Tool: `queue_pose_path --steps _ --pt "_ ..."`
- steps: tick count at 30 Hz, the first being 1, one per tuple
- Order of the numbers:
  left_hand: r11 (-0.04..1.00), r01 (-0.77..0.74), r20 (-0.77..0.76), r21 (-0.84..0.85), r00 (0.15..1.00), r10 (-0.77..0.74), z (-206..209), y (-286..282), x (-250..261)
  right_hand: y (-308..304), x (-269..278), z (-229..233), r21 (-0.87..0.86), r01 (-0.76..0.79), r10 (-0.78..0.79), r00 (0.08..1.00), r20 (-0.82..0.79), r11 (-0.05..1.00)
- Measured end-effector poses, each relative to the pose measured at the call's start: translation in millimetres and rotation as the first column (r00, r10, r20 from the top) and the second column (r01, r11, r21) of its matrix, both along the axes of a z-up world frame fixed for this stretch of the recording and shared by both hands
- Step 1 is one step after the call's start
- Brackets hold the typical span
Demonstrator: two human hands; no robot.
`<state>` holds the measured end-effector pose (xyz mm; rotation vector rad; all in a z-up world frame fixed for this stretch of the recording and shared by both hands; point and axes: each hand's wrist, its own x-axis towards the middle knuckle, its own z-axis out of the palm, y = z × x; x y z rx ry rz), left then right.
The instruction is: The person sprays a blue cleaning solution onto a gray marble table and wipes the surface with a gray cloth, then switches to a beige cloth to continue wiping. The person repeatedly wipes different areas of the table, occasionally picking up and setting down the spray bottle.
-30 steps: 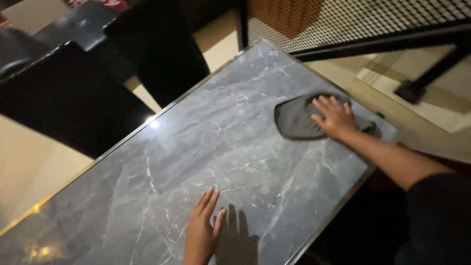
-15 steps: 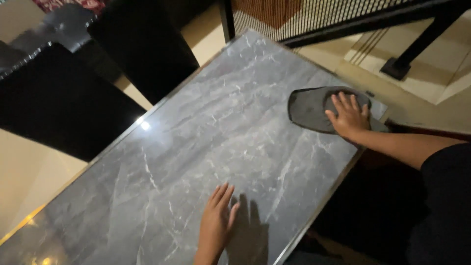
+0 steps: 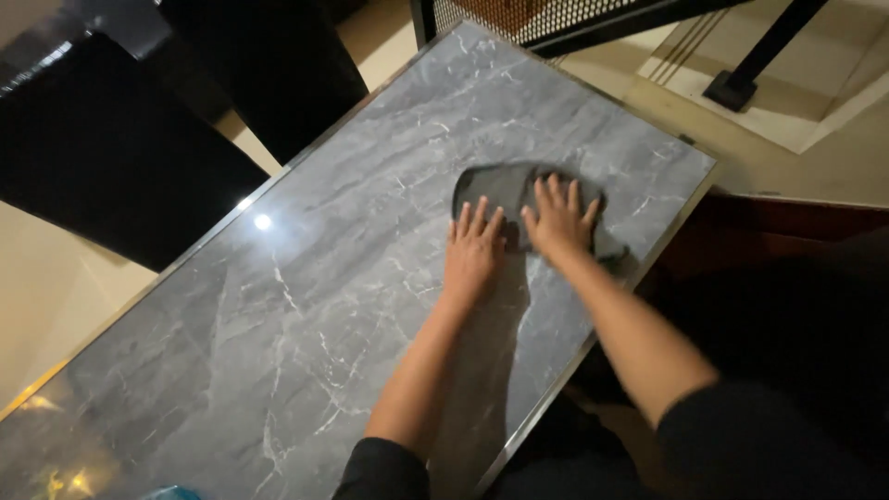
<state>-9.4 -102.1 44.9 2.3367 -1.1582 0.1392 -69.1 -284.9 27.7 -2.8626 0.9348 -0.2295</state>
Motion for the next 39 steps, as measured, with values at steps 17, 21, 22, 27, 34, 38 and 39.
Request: queue_pose_path --steps 17,21,22,27,34,38,39 --pt "0.873 0.437 -0.115 0.217 0.900 -0.421 -146.7 -241.6 -34.5 -166.8 -61.3 -28.9 0.225 0.514 -0.525 0.851 -0.013 0.828" --pt "0.882 0.414 -0.020 0.223 0.907 -0.420 -135.5 -253.5 -31.1 -175.6 -47.1 -7.9 0.216 0.493 -0.498 0.866 -0.033 0.843" --pt "0.900 0.402 0.047 0.168 0.909 -0.415 -163.6 -266.8 -33.2 -162.4 -48.2 -1.6 0.213 0.468 -0.466 0.883 -0.067 0.858" --pt "0.950 0.301 -0.062 0.078 0.953 -0.297 -128.9 -177.8 -27.4 -94.2 -42.4 6.8 0.214 0.318 -0.294 0.946 -0.138 0.923" --pt "0.983 0.119 0.061 0.141 0.990 -0.129 -31.7 11.0 -35.1 26.9 -31.6 -19.2 0.037 -0.225 0.227 0.972 -0.060 0.974" --pt "0.987 -0.162 0.050 -0.021 0.985 0.162 -36.4 116.2 -66.5 103.3 -48.9 -30.8 -0.202 -0.541 0.561 0.826 0.055 0.816" --pt "0.980 -0.197 0.041 -0.014 0.980 0.197 -30.1 142.8 -78.4 126.3 -50.6 -25.9 -0.192 -0.572 0.590 0.806 0.049 0.798"
